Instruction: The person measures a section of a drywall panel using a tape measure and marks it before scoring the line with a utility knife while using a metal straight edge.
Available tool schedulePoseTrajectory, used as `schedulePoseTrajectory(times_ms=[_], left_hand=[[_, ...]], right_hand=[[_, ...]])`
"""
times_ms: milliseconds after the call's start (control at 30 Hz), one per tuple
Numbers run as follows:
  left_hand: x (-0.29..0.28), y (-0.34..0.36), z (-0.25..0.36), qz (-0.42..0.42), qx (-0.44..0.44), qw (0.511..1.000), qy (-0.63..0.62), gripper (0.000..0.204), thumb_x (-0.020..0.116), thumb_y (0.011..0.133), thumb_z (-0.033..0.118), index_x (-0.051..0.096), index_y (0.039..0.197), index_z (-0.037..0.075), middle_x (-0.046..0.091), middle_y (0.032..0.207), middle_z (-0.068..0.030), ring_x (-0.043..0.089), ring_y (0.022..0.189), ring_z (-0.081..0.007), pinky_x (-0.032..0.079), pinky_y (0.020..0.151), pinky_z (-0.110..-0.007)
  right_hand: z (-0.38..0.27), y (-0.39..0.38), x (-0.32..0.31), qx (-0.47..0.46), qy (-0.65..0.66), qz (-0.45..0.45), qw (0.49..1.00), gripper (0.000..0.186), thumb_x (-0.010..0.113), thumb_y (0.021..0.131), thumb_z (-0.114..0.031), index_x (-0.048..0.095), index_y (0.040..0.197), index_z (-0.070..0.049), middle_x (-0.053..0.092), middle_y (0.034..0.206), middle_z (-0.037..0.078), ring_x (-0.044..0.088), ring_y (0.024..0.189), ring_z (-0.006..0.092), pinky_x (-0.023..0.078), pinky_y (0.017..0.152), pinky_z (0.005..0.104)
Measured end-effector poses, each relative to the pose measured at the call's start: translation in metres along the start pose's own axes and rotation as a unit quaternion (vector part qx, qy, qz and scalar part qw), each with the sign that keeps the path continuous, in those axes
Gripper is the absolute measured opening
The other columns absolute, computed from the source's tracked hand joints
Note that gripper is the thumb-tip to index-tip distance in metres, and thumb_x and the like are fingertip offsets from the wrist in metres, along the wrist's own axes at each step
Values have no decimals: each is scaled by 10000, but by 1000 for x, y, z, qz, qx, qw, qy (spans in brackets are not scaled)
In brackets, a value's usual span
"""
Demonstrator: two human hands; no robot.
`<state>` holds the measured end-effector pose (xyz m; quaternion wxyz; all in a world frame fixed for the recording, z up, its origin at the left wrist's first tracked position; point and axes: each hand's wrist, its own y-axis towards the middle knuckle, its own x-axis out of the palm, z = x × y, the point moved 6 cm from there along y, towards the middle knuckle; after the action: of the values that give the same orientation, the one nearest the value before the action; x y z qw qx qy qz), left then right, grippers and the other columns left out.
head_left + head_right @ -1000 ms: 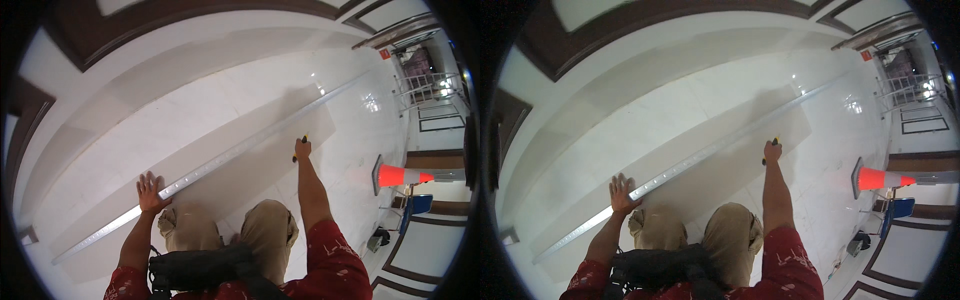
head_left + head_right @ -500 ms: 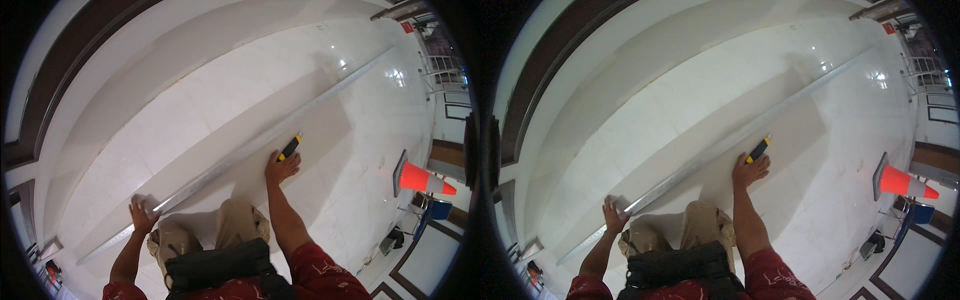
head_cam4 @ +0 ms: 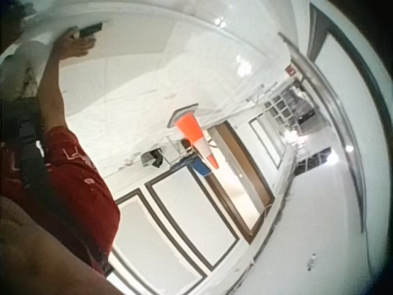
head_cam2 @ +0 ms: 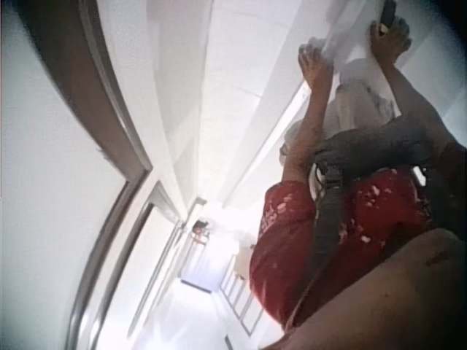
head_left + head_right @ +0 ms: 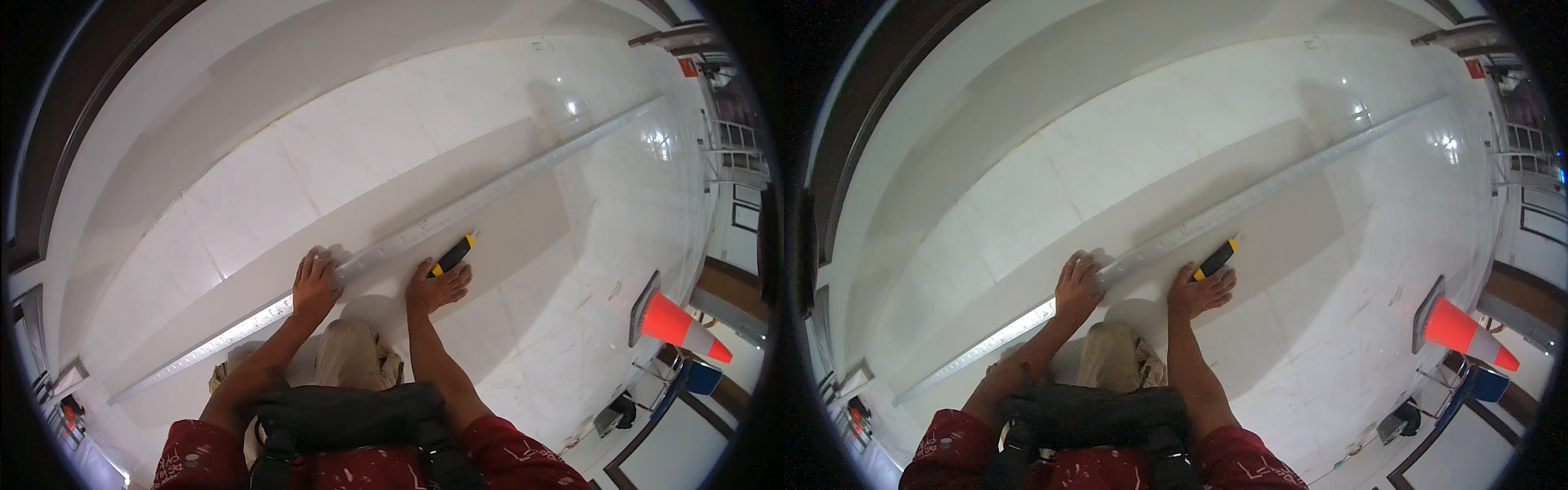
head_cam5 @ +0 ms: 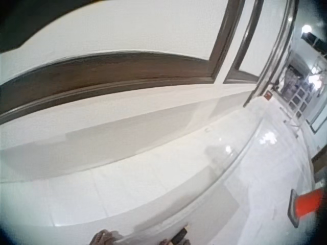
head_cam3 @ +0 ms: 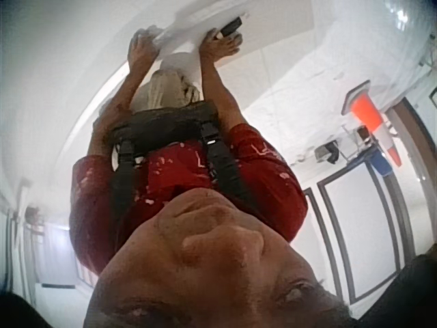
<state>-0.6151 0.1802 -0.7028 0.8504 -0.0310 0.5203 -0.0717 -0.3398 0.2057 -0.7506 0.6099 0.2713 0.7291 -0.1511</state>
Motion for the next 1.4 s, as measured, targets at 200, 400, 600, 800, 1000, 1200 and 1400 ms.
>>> schedulePoseTrajectory(times_ms=[200,400,600,800,1000,1200,1400], left_hand=[[9,-3,-6,19,-4,999,-41,665,877,653,184,617,1250,50,523,1370,-81,405,1398,-357,362,1174,-520],[13,-4,-8,-8,-37,998,-43,648,861,658,176,625,1251,60,542,1348,-58,389,1416,-350,339,1197,-520],[12,-3,-8,11,-58,997,-58,623,862,645,147,653,1228,83,581,1324,-42,400,1426,-324,346,1202,-515],[13,-3,-9,2,-67,996,-65,605,844,675,161,650,1242,78,579,1328,-42,385,1433,-322,300,1226,-492],[12,-3,-8,5,-72,995,-65,592,842,666,153,662,1225,74,588,1316,-42,394,1428,-324,307,1221,-496],[11,-2,-7,12,-76,995,-63,593,840,658,144,664,1219,73,597,1308,-47,409,1416,-329,313,1215,-499],[8,-1,-7,10,-72,995,-69,593,837,655,143,664,1217,68,605,1296,-54,417,1411,-327,303,1216,-500]], right_hand=[[-2,-1,-1,-11,10,5,1000,787,596,924,-451,296,1504,-11,295,1574,232,203,1495,407,139,1188,623],[-1,0,1,-10,9,11,1000,803,599,911,-470,311,1493,2,316,1560,248,219,1488,412,162,1175,634],[-1,0,1,-12,4,19,1000,804,599,914,-467,307,1494,6,314,1560,248,222,1485,411,168,1167,640],[1,-1,3,7,4,-13,1000,815,586,926,-469,267,1511,0,284,1578,246,184,1502,405,135,1187,633],[0,-1,2,7,9,-9,1000,815,580,931,-489,264,1522,-25,282,1583,234,187,1503,400,129,1193,629],[0,0,2,4,8,-4,1000,811,598,924,-478,272,1522,-36,288,1582,227,199,1501,398,142,1189,626],[-1,-1,0,-2,10,3,1000,809,609,917,-463,276,1516,-33,295,1577,223,198,1499,399,142,1185,635]])
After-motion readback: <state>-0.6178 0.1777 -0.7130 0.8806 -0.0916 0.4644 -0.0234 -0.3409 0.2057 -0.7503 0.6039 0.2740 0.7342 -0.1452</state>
